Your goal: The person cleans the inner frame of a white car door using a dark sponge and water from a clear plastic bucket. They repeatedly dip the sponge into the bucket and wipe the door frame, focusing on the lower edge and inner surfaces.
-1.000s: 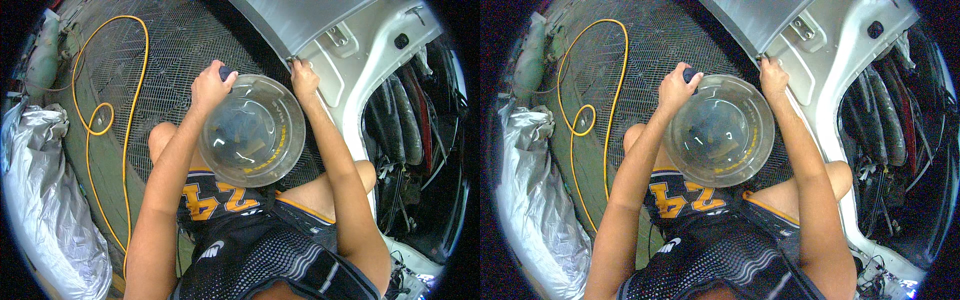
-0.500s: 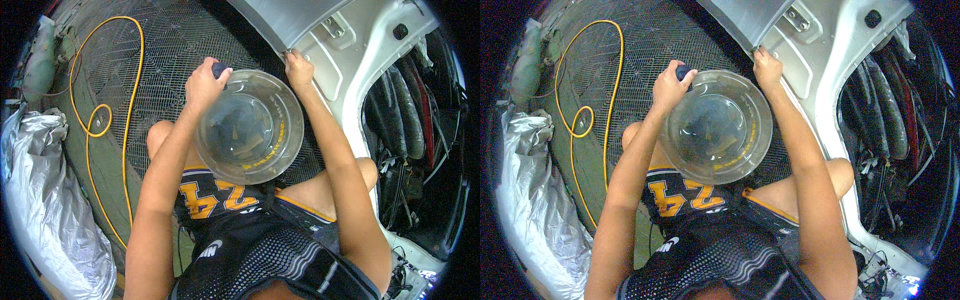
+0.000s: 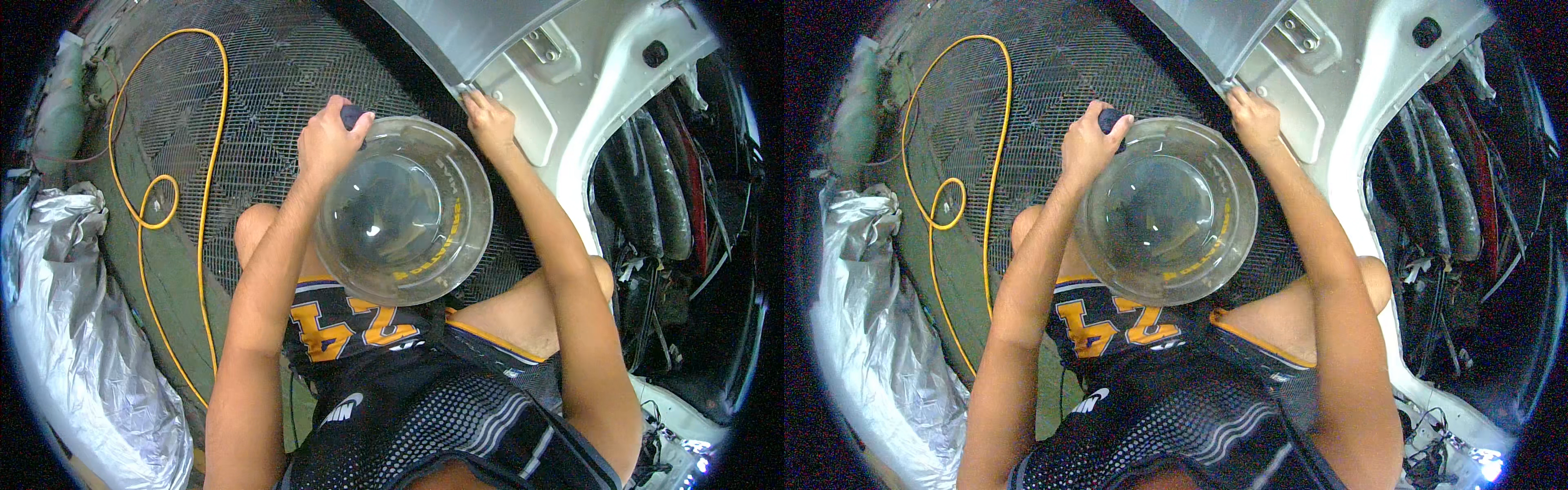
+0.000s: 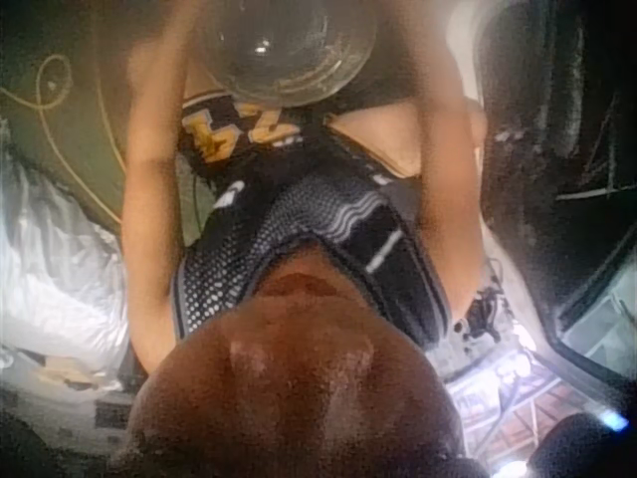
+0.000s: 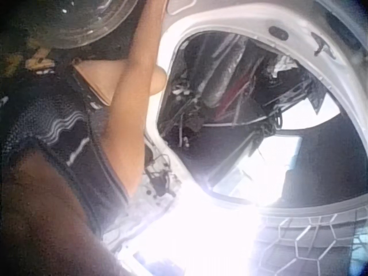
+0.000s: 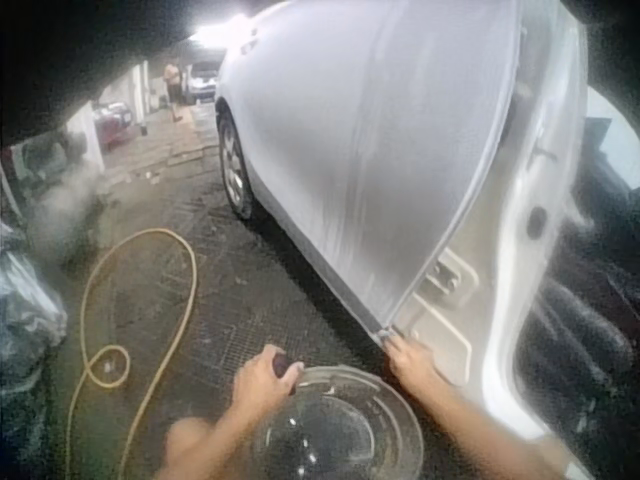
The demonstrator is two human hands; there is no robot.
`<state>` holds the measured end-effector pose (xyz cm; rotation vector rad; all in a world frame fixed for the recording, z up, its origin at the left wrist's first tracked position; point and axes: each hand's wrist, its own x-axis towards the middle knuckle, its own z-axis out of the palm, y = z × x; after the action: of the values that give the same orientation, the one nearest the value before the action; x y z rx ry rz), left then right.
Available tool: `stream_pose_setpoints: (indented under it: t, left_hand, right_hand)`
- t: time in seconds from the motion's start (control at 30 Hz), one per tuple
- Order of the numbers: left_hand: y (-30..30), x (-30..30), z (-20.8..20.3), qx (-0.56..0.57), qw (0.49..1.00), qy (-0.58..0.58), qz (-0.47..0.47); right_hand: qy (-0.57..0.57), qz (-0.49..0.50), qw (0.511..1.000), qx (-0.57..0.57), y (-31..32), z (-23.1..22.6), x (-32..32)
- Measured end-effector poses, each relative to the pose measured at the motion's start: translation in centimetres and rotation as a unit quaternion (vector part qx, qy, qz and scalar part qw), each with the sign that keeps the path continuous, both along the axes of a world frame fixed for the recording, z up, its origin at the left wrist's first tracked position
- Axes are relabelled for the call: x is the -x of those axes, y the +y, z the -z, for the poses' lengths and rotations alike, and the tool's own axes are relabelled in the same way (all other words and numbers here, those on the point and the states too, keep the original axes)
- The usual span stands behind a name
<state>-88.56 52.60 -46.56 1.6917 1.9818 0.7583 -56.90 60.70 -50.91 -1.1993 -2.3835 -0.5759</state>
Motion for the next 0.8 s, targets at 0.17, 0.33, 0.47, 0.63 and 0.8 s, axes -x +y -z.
stream_pose_setpoints:
  t: [0.17, 0.33, 0.47, 0.63, 0.8]
  left_hand:
    - [-0.1, 0.5, 0.2, 0.006, 1.0, -0.021, 0.004]
    - [0.4, 0.2, 0.8, -0.021, 1.0, 0.004, -0.005]
    - [0.4, 0.1, 0.3, -0.001, 1.0, -0.008, 0.001]
    - [0.4, 0.6, 0.3, 0.007, 1.0, -0.013, 0.004]
    - [0.4, 0.4, 0.4, 0.012, 1.0, -0.008, 0.005]
  right_hand:
    - [-0.009, -0.018, 1.0, -0.012, -0.1, 0.2, 0.7]
    - [-0.053, -0.02, 0.998, 0.027, -0.1, -0.4, 0.1]
    - [-0.016, -0.01, 0.999, -0.03, 1.4, 0.4, 1.7]
    - [-0.121, -0.042, 0.987, 0.097, -1.6, -1.5, -1.7]
    - [-0.143, -0.07, 0.979, 0.125, -3.1, -2.7, -4.1]
